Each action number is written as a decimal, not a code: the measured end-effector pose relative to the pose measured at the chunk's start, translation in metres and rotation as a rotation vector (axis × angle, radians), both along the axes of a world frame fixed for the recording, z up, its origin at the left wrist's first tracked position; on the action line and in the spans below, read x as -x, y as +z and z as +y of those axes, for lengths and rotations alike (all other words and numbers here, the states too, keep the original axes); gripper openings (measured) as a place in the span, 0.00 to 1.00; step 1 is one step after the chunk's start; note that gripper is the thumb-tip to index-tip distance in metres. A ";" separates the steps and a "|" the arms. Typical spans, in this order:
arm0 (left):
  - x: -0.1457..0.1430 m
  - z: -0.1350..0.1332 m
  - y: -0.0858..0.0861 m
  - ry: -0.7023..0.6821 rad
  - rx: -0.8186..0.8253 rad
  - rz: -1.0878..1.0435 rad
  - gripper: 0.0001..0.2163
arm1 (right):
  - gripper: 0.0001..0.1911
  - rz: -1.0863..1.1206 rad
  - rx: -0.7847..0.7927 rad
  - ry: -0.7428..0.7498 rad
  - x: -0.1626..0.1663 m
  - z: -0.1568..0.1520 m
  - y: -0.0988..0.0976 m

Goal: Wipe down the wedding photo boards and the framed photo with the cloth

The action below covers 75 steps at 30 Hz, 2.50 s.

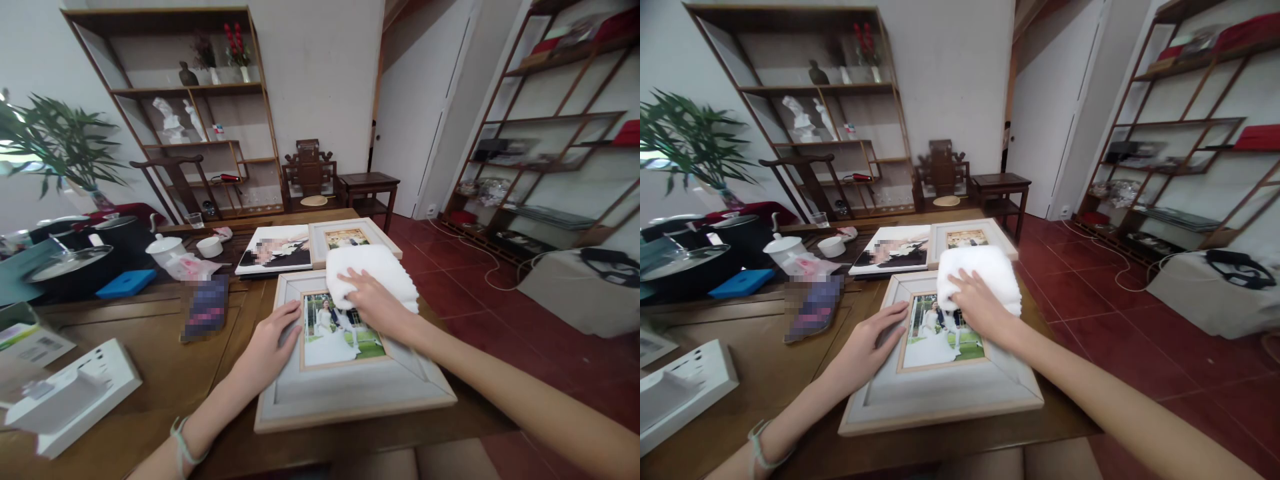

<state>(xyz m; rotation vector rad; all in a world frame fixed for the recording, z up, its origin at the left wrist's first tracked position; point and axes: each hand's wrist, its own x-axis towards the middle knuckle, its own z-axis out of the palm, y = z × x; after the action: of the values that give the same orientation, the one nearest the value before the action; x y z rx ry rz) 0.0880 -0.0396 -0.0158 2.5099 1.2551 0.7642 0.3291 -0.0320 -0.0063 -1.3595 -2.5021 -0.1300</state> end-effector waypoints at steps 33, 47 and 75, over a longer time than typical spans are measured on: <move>0.000 -0.002 -0.005 -0.021 0.069 0.092 0.21 | 0.20 -0.060 0.016 0.010 0.012 -0.027 0.007; 0.000 -0.002 -0.007 -0.006 0.094 0.056 0.21 | 0.09 0.034 -0.007 0.183 0.035 -0.124 -0.009; -0.002 -0.002 -0.004 -0.018 0.103 0.043 0.20 | 0.14 0.076 0.198 0.242 0.039 -0.134 0.003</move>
<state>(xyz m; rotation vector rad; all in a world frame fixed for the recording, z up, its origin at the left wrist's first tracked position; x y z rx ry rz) 0.0895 -0.0419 -0.0199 2.4642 1.2502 0.6282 0.2905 -0.1658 -0.0032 -1.0927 -2.6453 0.2220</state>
